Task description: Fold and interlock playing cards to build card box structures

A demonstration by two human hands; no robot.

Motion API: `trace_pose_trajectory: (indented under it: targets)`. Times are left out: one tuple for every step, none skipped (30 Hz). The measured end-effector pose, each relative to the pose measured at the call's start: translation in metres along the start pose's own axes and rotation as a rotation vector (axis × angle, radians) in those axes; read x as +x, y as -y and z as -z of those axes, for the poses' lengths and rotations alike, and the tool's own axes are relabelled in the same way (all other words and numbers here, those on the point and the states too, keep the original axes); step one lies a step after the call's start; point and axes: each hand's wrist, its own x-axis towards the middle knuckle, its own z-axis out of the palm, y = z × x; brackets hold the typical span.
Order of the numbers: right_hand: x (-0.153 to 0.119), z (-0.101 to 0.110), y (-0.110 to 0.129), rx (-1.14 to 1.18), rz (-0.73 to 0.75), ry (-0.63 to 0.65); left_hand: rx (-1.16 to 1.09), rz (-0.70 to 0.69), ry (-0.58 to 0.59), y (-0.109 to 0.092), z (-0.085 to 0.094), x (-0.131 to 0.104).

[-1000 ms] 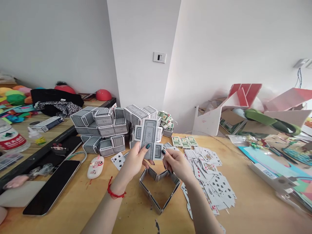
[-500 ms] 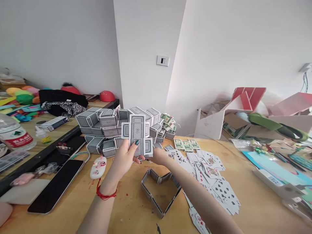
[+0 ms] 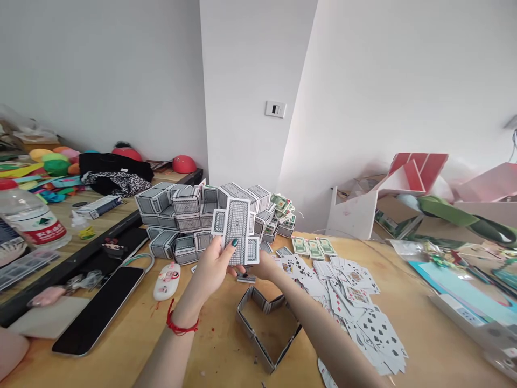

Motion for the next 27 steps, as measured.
trace_pose_trajectory:
  targets:
    - [-0.005,0.007,-0.002,0.039,-0.020,-0.047,-0.006,0.002,-0.005,0.000,0.000,0.000]
    - [-0.012,0.015,-0.005,0.082,-0.038,-0.094,-0.013,0.003,-0.009,0.001,0.000,0.001]
    - [-0.020,0.023,-0.007,0.127,-0.056,-0.138,-0.017,0.002,-0.012,0.002,0.000,0.001]
    - [-0.029,0.032,-0.008,0.173,-0.073,-0.177,-0.018,-0.001,-0.014,0.003,0.000,0.001]
    - [-0.039,0.039,-0.009,0.219,-0.084,-0.207,-0.016,-0.003,-0.017,0.003,0.000,0.002]
    - [-0.050,0.046,-0.008,0.300,-0.085,-0.236,-0.012,-0.004,-0.017,0.004,-0.001,0.002]
    - [-0.061,0.052,-0.006,0.555,-0.064,-0.282,-0.008,-0.005,-0.019,0.004,-0.001,0.002]
    - [-0.071,0.056,-0.002,0.778,-0.041,-0.311,-0.005,-0.004,-0.019,0.005,-0.002,0.002]
    - [-0.079,0.058,0.002,0.938,-0.026,-0.319,-0.006,-0.002,-0.015,0.005,-0.003,0.001]
    - [-0.086,0.060,0.006,1.049,-0.019,-0.317,-0.010,-0.001,-0.008,0.005,-0.005,0.001]
    - [-0.091,0.060,0.011,1.119,-0.015,-0.314,-0.017,0.000,0.001,0.006,-0.006,0.001]
    - [-0.095,0.060,0.014,1.154,-0.015,-0.310,-0.024,-0.001,0.011,0.006,-0.007,0.001]
    - [-0.096,0.059,0.017,1.167,-0.018,-0.309,-0.029,-0.003,0.023,0.007,-0.008,0.001]
    - [-0.097,0.059,0.020,1.168,-0.022,-0.313,-0.033,-0.004,0.038,0.008,-0.010,0.001]
    - [-0.097,0.058,0.021,1.162,-0.026,-0.320,-0.035,-0.005,0.051,0.009,-0.010,0.001]
    - [-0.096,0.058,0.021,1.156,-0.029,-0.331,-0.038,-0.005,0.062,0.009,-0.011,0.001]
    - [-0.096,0.057,0.020,1.151,-0.030,-0.346,-0.042,-0.005,0.070,0.010,-0.012,0.001]
    - [-0.096,0.058,0.019,1.147,-0.032,-0.360,-0.046,-0.004,0.074,0.010,-0.012,0.001]
    - [-0.096,0.058,0.018,1.141,-0.035,-0.371,-0.052,-0.002,0.076,0.010,-0.012,0.001]
    - [-0.097,0.059,0.017,1.134,-0.040,-0.382,-0.059,-0.001,0.075,0.011,-0.013,0.001]
    - [-0.097,0.059,0.015,1.127,-0.048,-0.391,-0.066,-0.001,0.072,0.011,-0.013,0.001]
    - [-0.098,0.060,0.014,1.123,-0.056,-0.395,-0.073,-0.001,0.070,0.011,-0.013,0.001]
    - [-0.099,0.060,0.014,1.122,-0.061,-0.396,-0.080,0.000,0.069,0.012,-0.014,0.001]
    - [-0.099,0.060,0.013,1.130,-0.064,-0.392,-0.087,0.002,0.067,0.012,-0.014,0.001]
    - [-0.099,0.060,0.013,1.146,-0.064,-0.381,-0.094,0.007,0.064,0.013,-0.014,0.001]
    - [-0.098,0.060,0.012,1.168,-0.064,-0.366,-0.102,0.013,0.061,0.013,-0.014,0.001]
    - [-0.098,0.060,0.012,1.192,-0.064,-0.351,-0.111,0.020,0.059,0.014,-0.014,0.001]
